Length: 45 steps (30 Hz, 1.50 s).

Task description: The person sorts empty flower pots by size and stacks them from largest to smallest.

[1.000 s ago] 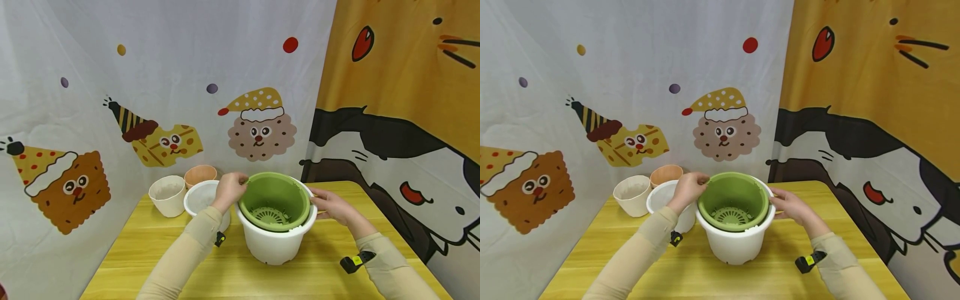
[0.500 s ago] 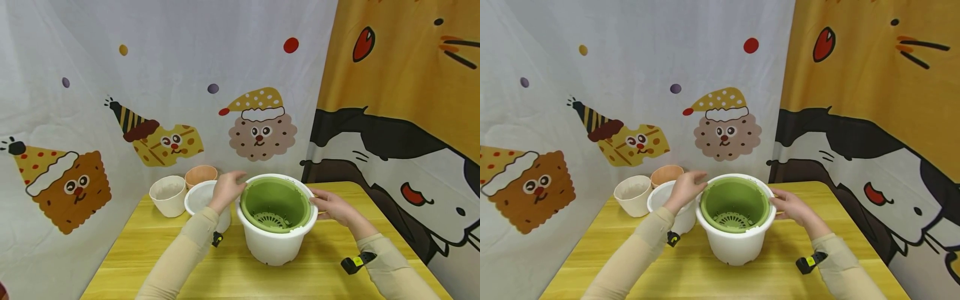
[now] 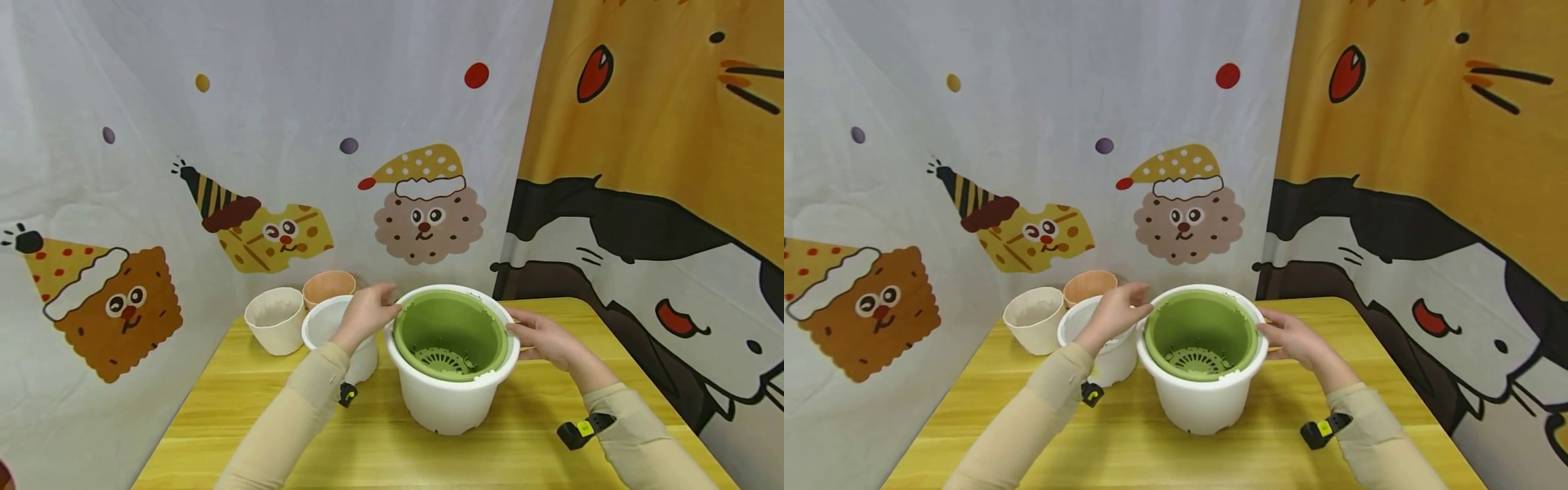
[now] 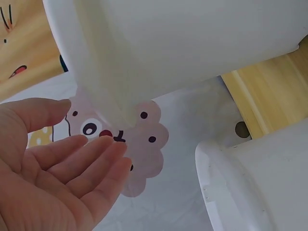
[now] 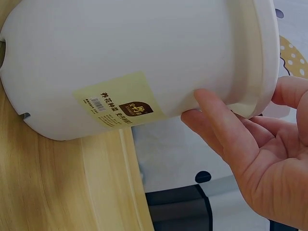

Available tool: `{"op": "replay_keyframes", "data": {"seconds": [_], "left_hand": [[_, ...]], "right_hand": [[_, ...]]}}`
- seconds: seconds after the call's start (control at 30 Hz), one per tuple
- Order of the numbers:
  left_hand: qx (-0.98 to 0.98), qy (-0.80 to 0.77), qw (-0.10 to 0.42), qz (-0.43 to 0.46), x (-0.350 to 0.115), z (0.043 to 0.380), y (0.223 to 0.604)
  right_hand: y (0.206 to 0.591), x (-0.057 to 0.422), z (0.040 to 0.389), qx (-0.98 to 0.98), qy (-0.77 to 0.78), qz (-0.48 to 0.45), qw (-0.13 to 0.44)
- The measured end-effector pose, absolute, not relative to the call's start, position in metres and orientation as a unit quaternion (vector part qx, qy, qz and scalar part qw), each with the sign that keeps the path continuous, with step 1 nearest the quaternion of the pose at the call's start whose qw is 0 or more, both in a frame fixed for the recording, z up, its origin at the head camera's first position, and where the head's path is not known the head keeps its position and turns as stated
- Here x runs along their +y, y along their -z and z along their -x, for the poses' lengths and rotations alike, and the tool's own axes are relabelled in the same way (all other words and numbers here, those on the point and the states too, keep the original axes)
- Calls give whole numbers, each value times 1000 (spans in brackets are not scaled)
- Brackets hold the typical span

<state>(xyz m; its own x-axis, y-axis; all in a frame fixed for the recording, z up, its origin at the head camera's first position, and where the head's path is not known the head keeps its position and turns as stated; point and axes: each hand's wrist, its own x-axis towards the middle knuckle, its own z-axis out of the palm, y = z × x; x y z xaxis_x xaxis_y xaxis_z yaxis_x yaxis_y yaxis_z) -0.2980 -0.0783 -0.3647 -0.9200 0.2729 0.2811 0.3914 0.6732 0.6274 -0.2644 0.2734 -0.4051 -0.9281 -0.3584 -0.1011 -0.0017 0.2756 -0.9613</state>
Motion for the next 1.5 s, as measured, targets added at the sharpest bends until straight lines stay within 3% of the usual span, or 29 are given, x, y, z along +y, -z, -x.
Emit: {"op": "replay_keyframes", "data": {"seconds": [0.53, 1.03, 1.3, 1.5], "left_hand": [[-911, 349, 81, 204, -91, 287, 363], [-909, 356, 132, 174, -116, 279, 366], [-910, 317, 210, 165, -130, 281, 373], [-917, 304, 219, 139, -139, 285, 381]], "right_hand": [[406, 274, 264, 781, 595, 113, 153], [406, 275, 264, 780, 596, 112, 152], [407, 275, 265, 779, 598, 114, 151], [407, 274, 265, 777, 601, 110, 151]]}}
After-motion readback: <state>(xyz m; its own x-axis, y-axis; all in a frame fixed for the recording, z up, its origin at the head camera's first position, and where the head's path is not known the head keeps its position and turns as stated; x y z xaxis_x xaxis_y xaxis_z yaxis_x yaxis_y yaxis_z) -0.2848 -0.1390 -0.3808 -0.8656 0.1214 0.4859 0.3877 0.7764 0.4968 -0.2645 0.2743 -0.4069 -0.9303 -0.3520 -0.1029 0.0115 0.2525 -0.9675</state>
